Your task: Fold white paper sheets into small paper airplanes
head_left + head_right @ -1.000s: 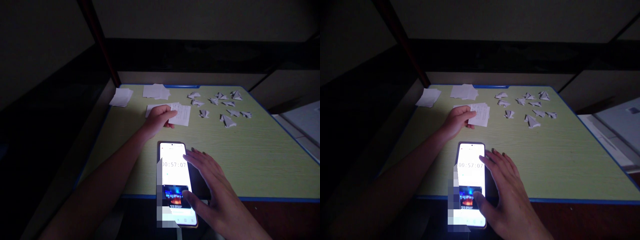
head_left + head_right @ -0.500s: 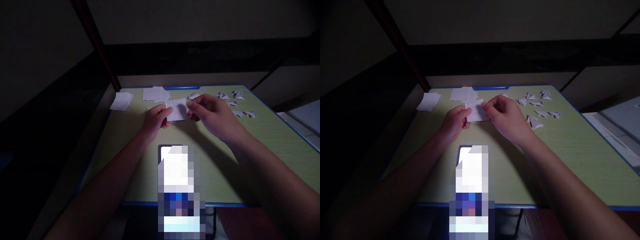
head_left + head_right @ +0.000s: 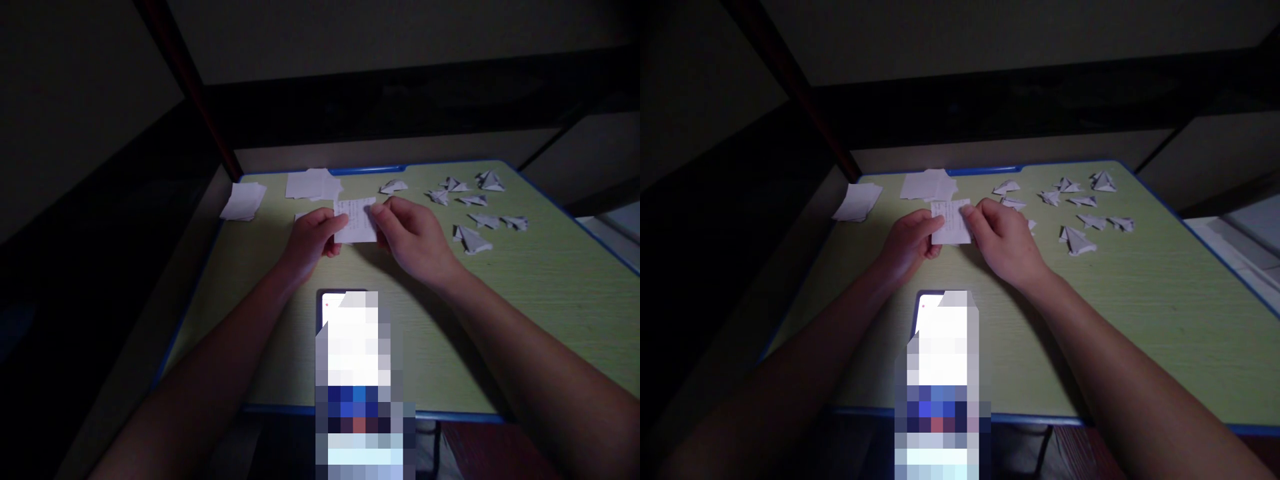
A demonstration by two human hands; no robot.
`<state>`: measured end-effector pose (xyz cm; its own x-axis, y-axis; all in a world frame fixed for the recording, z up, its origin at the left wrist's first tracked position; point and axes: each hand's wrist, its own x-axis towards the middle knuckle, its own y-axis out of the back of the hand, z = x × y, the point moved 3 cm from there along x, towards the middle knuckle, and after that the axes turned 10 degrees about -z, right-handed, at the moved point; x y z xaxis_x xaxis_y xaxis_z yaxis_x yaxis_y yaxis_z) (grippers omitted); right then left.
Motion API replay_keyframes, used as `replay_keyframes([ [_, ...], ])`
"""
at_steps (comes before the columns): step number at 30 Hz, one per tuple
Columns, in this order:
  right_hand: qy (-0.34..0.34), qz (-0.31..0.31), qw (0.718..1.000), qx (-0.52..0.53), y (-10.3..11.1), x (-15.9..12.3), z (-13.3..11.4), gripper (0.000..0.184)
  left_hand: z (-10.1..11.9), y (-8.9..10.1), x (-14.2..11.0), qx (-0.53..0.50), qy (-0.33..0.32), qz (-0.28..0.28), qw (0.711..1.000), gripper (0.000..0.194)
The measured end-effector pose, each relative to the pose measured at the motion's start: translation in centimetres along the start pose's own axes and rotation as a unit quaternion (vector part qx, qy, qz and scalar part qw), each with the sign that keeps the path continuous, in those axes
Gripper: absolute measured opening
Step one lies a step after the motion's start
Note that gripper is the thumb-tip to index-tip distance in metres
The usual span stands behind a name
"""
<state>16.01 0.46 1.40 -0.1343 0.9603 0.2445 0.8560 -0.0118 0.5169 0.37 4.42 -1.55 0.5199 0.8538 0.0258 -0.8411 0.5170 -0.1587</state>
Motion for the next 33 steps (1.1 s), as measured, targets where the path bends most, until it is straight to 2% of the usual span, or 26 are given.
replay_keyframes([
  [10,0.008,0.01,1.0,-0.023,-0.7,-0.1,0.7,0.046,-0.1,0.1,0.0,-0.011,-0.001,-0.006,1.0,0.023],
  [22,0.012,-0.005,0.999,0.049,-0.9,-0.2,1.5,0.039,-0.2,0.2,0.1,0.0,0.001,-0.003,1.0,0.022],
  [33,0.029,0.014,0.999,0.019,-1.5,0.0,1.9,0.033,-1.1,0.7,0.4,0.0,-0.008,-0.005,1.0,0.027],
])
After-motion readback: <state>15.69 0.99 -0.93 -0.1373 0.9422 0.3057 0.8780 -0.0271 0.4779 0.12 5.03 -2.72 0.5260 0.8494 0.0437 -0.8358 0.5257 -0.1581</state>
